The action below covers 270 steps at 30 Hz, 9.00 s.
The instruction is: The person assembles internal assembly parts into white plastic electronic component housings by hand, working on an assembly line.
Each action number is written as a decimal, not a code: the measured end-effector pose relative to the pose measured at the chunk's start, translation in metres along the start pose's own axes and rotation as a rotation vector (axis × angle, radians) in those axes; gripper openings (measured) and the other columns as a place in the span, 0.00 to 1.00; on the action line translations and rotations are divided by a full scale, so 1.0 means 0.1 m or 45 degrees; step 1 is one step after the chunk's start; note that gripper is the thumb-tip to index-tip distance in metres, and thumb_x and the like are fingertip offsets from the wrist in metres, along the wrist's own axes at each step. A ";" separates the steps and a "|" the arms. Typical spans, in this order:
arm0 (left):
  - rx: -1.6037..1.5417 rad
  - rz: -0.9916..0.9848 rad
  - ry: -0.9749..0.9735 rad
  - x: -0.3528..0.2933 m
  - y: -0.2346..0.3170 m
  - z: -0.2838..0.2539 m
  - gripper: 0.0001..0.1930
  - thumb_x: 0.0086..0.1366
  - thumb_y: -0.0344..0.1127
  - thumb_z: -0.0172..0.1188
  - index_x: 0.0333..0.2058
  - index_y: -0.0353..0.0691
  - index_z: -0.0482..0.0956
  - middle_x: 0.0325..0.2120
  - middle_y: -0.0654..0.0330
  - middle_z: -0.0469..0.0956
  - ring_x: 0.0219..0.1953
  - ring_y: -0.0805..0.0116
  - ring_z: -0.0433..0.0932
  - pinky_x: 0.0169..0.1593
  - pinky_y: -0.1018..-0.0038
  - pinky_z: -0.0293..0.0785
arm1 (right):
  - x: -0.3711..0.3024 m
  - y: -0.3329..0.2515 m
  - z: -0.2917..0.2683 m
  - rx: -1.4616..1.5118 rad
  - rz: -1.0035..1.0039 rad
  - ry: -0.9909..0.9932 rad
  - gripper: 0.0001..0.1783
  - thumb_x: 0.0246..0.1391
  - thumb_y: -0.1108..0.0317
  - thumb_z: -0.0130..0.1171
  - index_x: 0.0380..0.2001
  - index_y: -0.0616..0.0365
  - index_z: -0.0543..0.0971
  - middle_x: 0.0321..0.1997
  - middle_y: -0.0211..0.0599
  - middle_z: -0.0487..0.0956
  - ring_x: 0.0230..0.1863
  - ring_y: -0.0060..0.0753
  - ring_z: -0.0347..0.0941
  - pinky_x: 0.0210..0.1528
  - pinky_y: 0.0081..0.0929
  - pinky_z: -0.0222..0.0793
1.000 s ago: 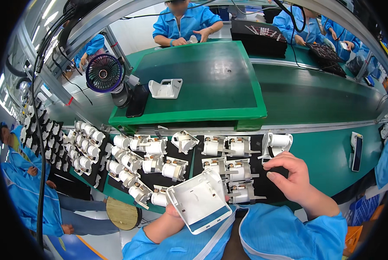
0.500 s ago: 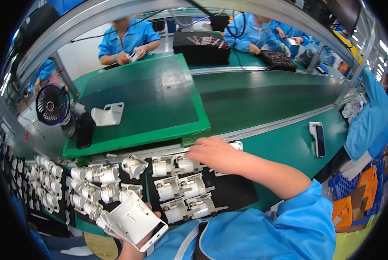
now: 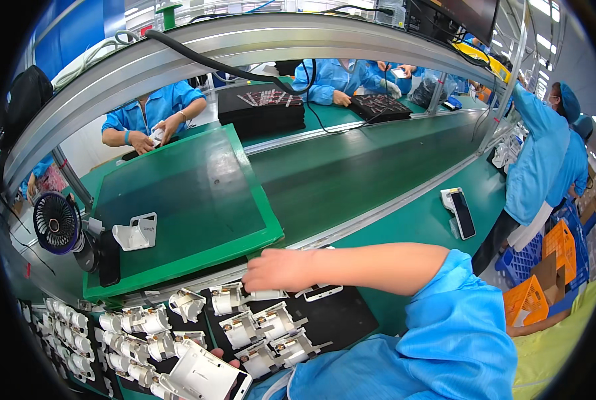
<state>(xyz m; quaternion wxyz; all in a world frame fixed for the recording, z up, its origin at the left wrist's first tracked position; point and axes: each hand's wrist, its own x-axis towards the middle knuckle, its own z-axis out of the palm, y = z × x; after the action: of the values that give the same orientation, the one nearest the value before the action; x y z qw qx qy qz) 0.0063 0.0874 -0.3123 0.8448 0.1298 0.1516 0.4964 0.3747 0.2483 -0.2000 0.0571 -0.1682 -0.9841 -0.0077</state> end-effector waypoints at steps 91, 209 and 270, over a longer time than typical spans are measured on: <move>1.510 0.021 -0.333 0.14 -0.57 1.03 0.64 0.49 0.30 0.75 0.68 0.50 0.27 0.63 0.48 0.60 0.65 0.56 0.63 0.64 0.58 0.63 | -0.18 -1.98 -0.25 0.519 0.597 0.827 0.40 0.25 0.59 0.76 0.50 0.50 0.78 0.48 0.29 0.77 0.43 0.31 0.71 0.44 0.32 0.57; 1.721 0.266 -0.374 0.18 -0.58 1.14 0.63 0.40 0.33 0.81 0.67 0.41 0.40 0.66 0.47 0.52 0.64 0.57 0.63 0.64 0.60 0.64 | -0.21 -2.06 -0.24 0.908 0.595 0.811 0.43 0.28 0.70 0.75 0.54 0.60 0.71 0.53 0.46 0.73 0.47 0.46 0.76 0.46 0.33 0.77; 1.780 0.561 -0.419 0.11 -0.59 0.91 0.58 0.37 0.28 0.79 0.64 0.44 0.48 0.66 0.43 0.45 0.62 0.48 0.64 0.59 0.57 0.71 | -0.32 -2.19 -0.03 0.946 0.530 0.834 0.43 0.37 0.73 0.67 0.62 0.58 0.66 0.62 0.43 0.69 0.58 0.43 0.71 0.49 0.32 0.77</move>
<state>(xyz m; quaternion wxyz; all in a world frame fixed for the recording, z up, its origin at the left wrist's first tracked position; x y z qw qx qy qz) 0.0939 0.0624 -0.2518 0.4584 0.7360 0.2738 0.4161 0.3320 0.0312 -0.1994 0.4170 -0.3169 -0.7971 0.3005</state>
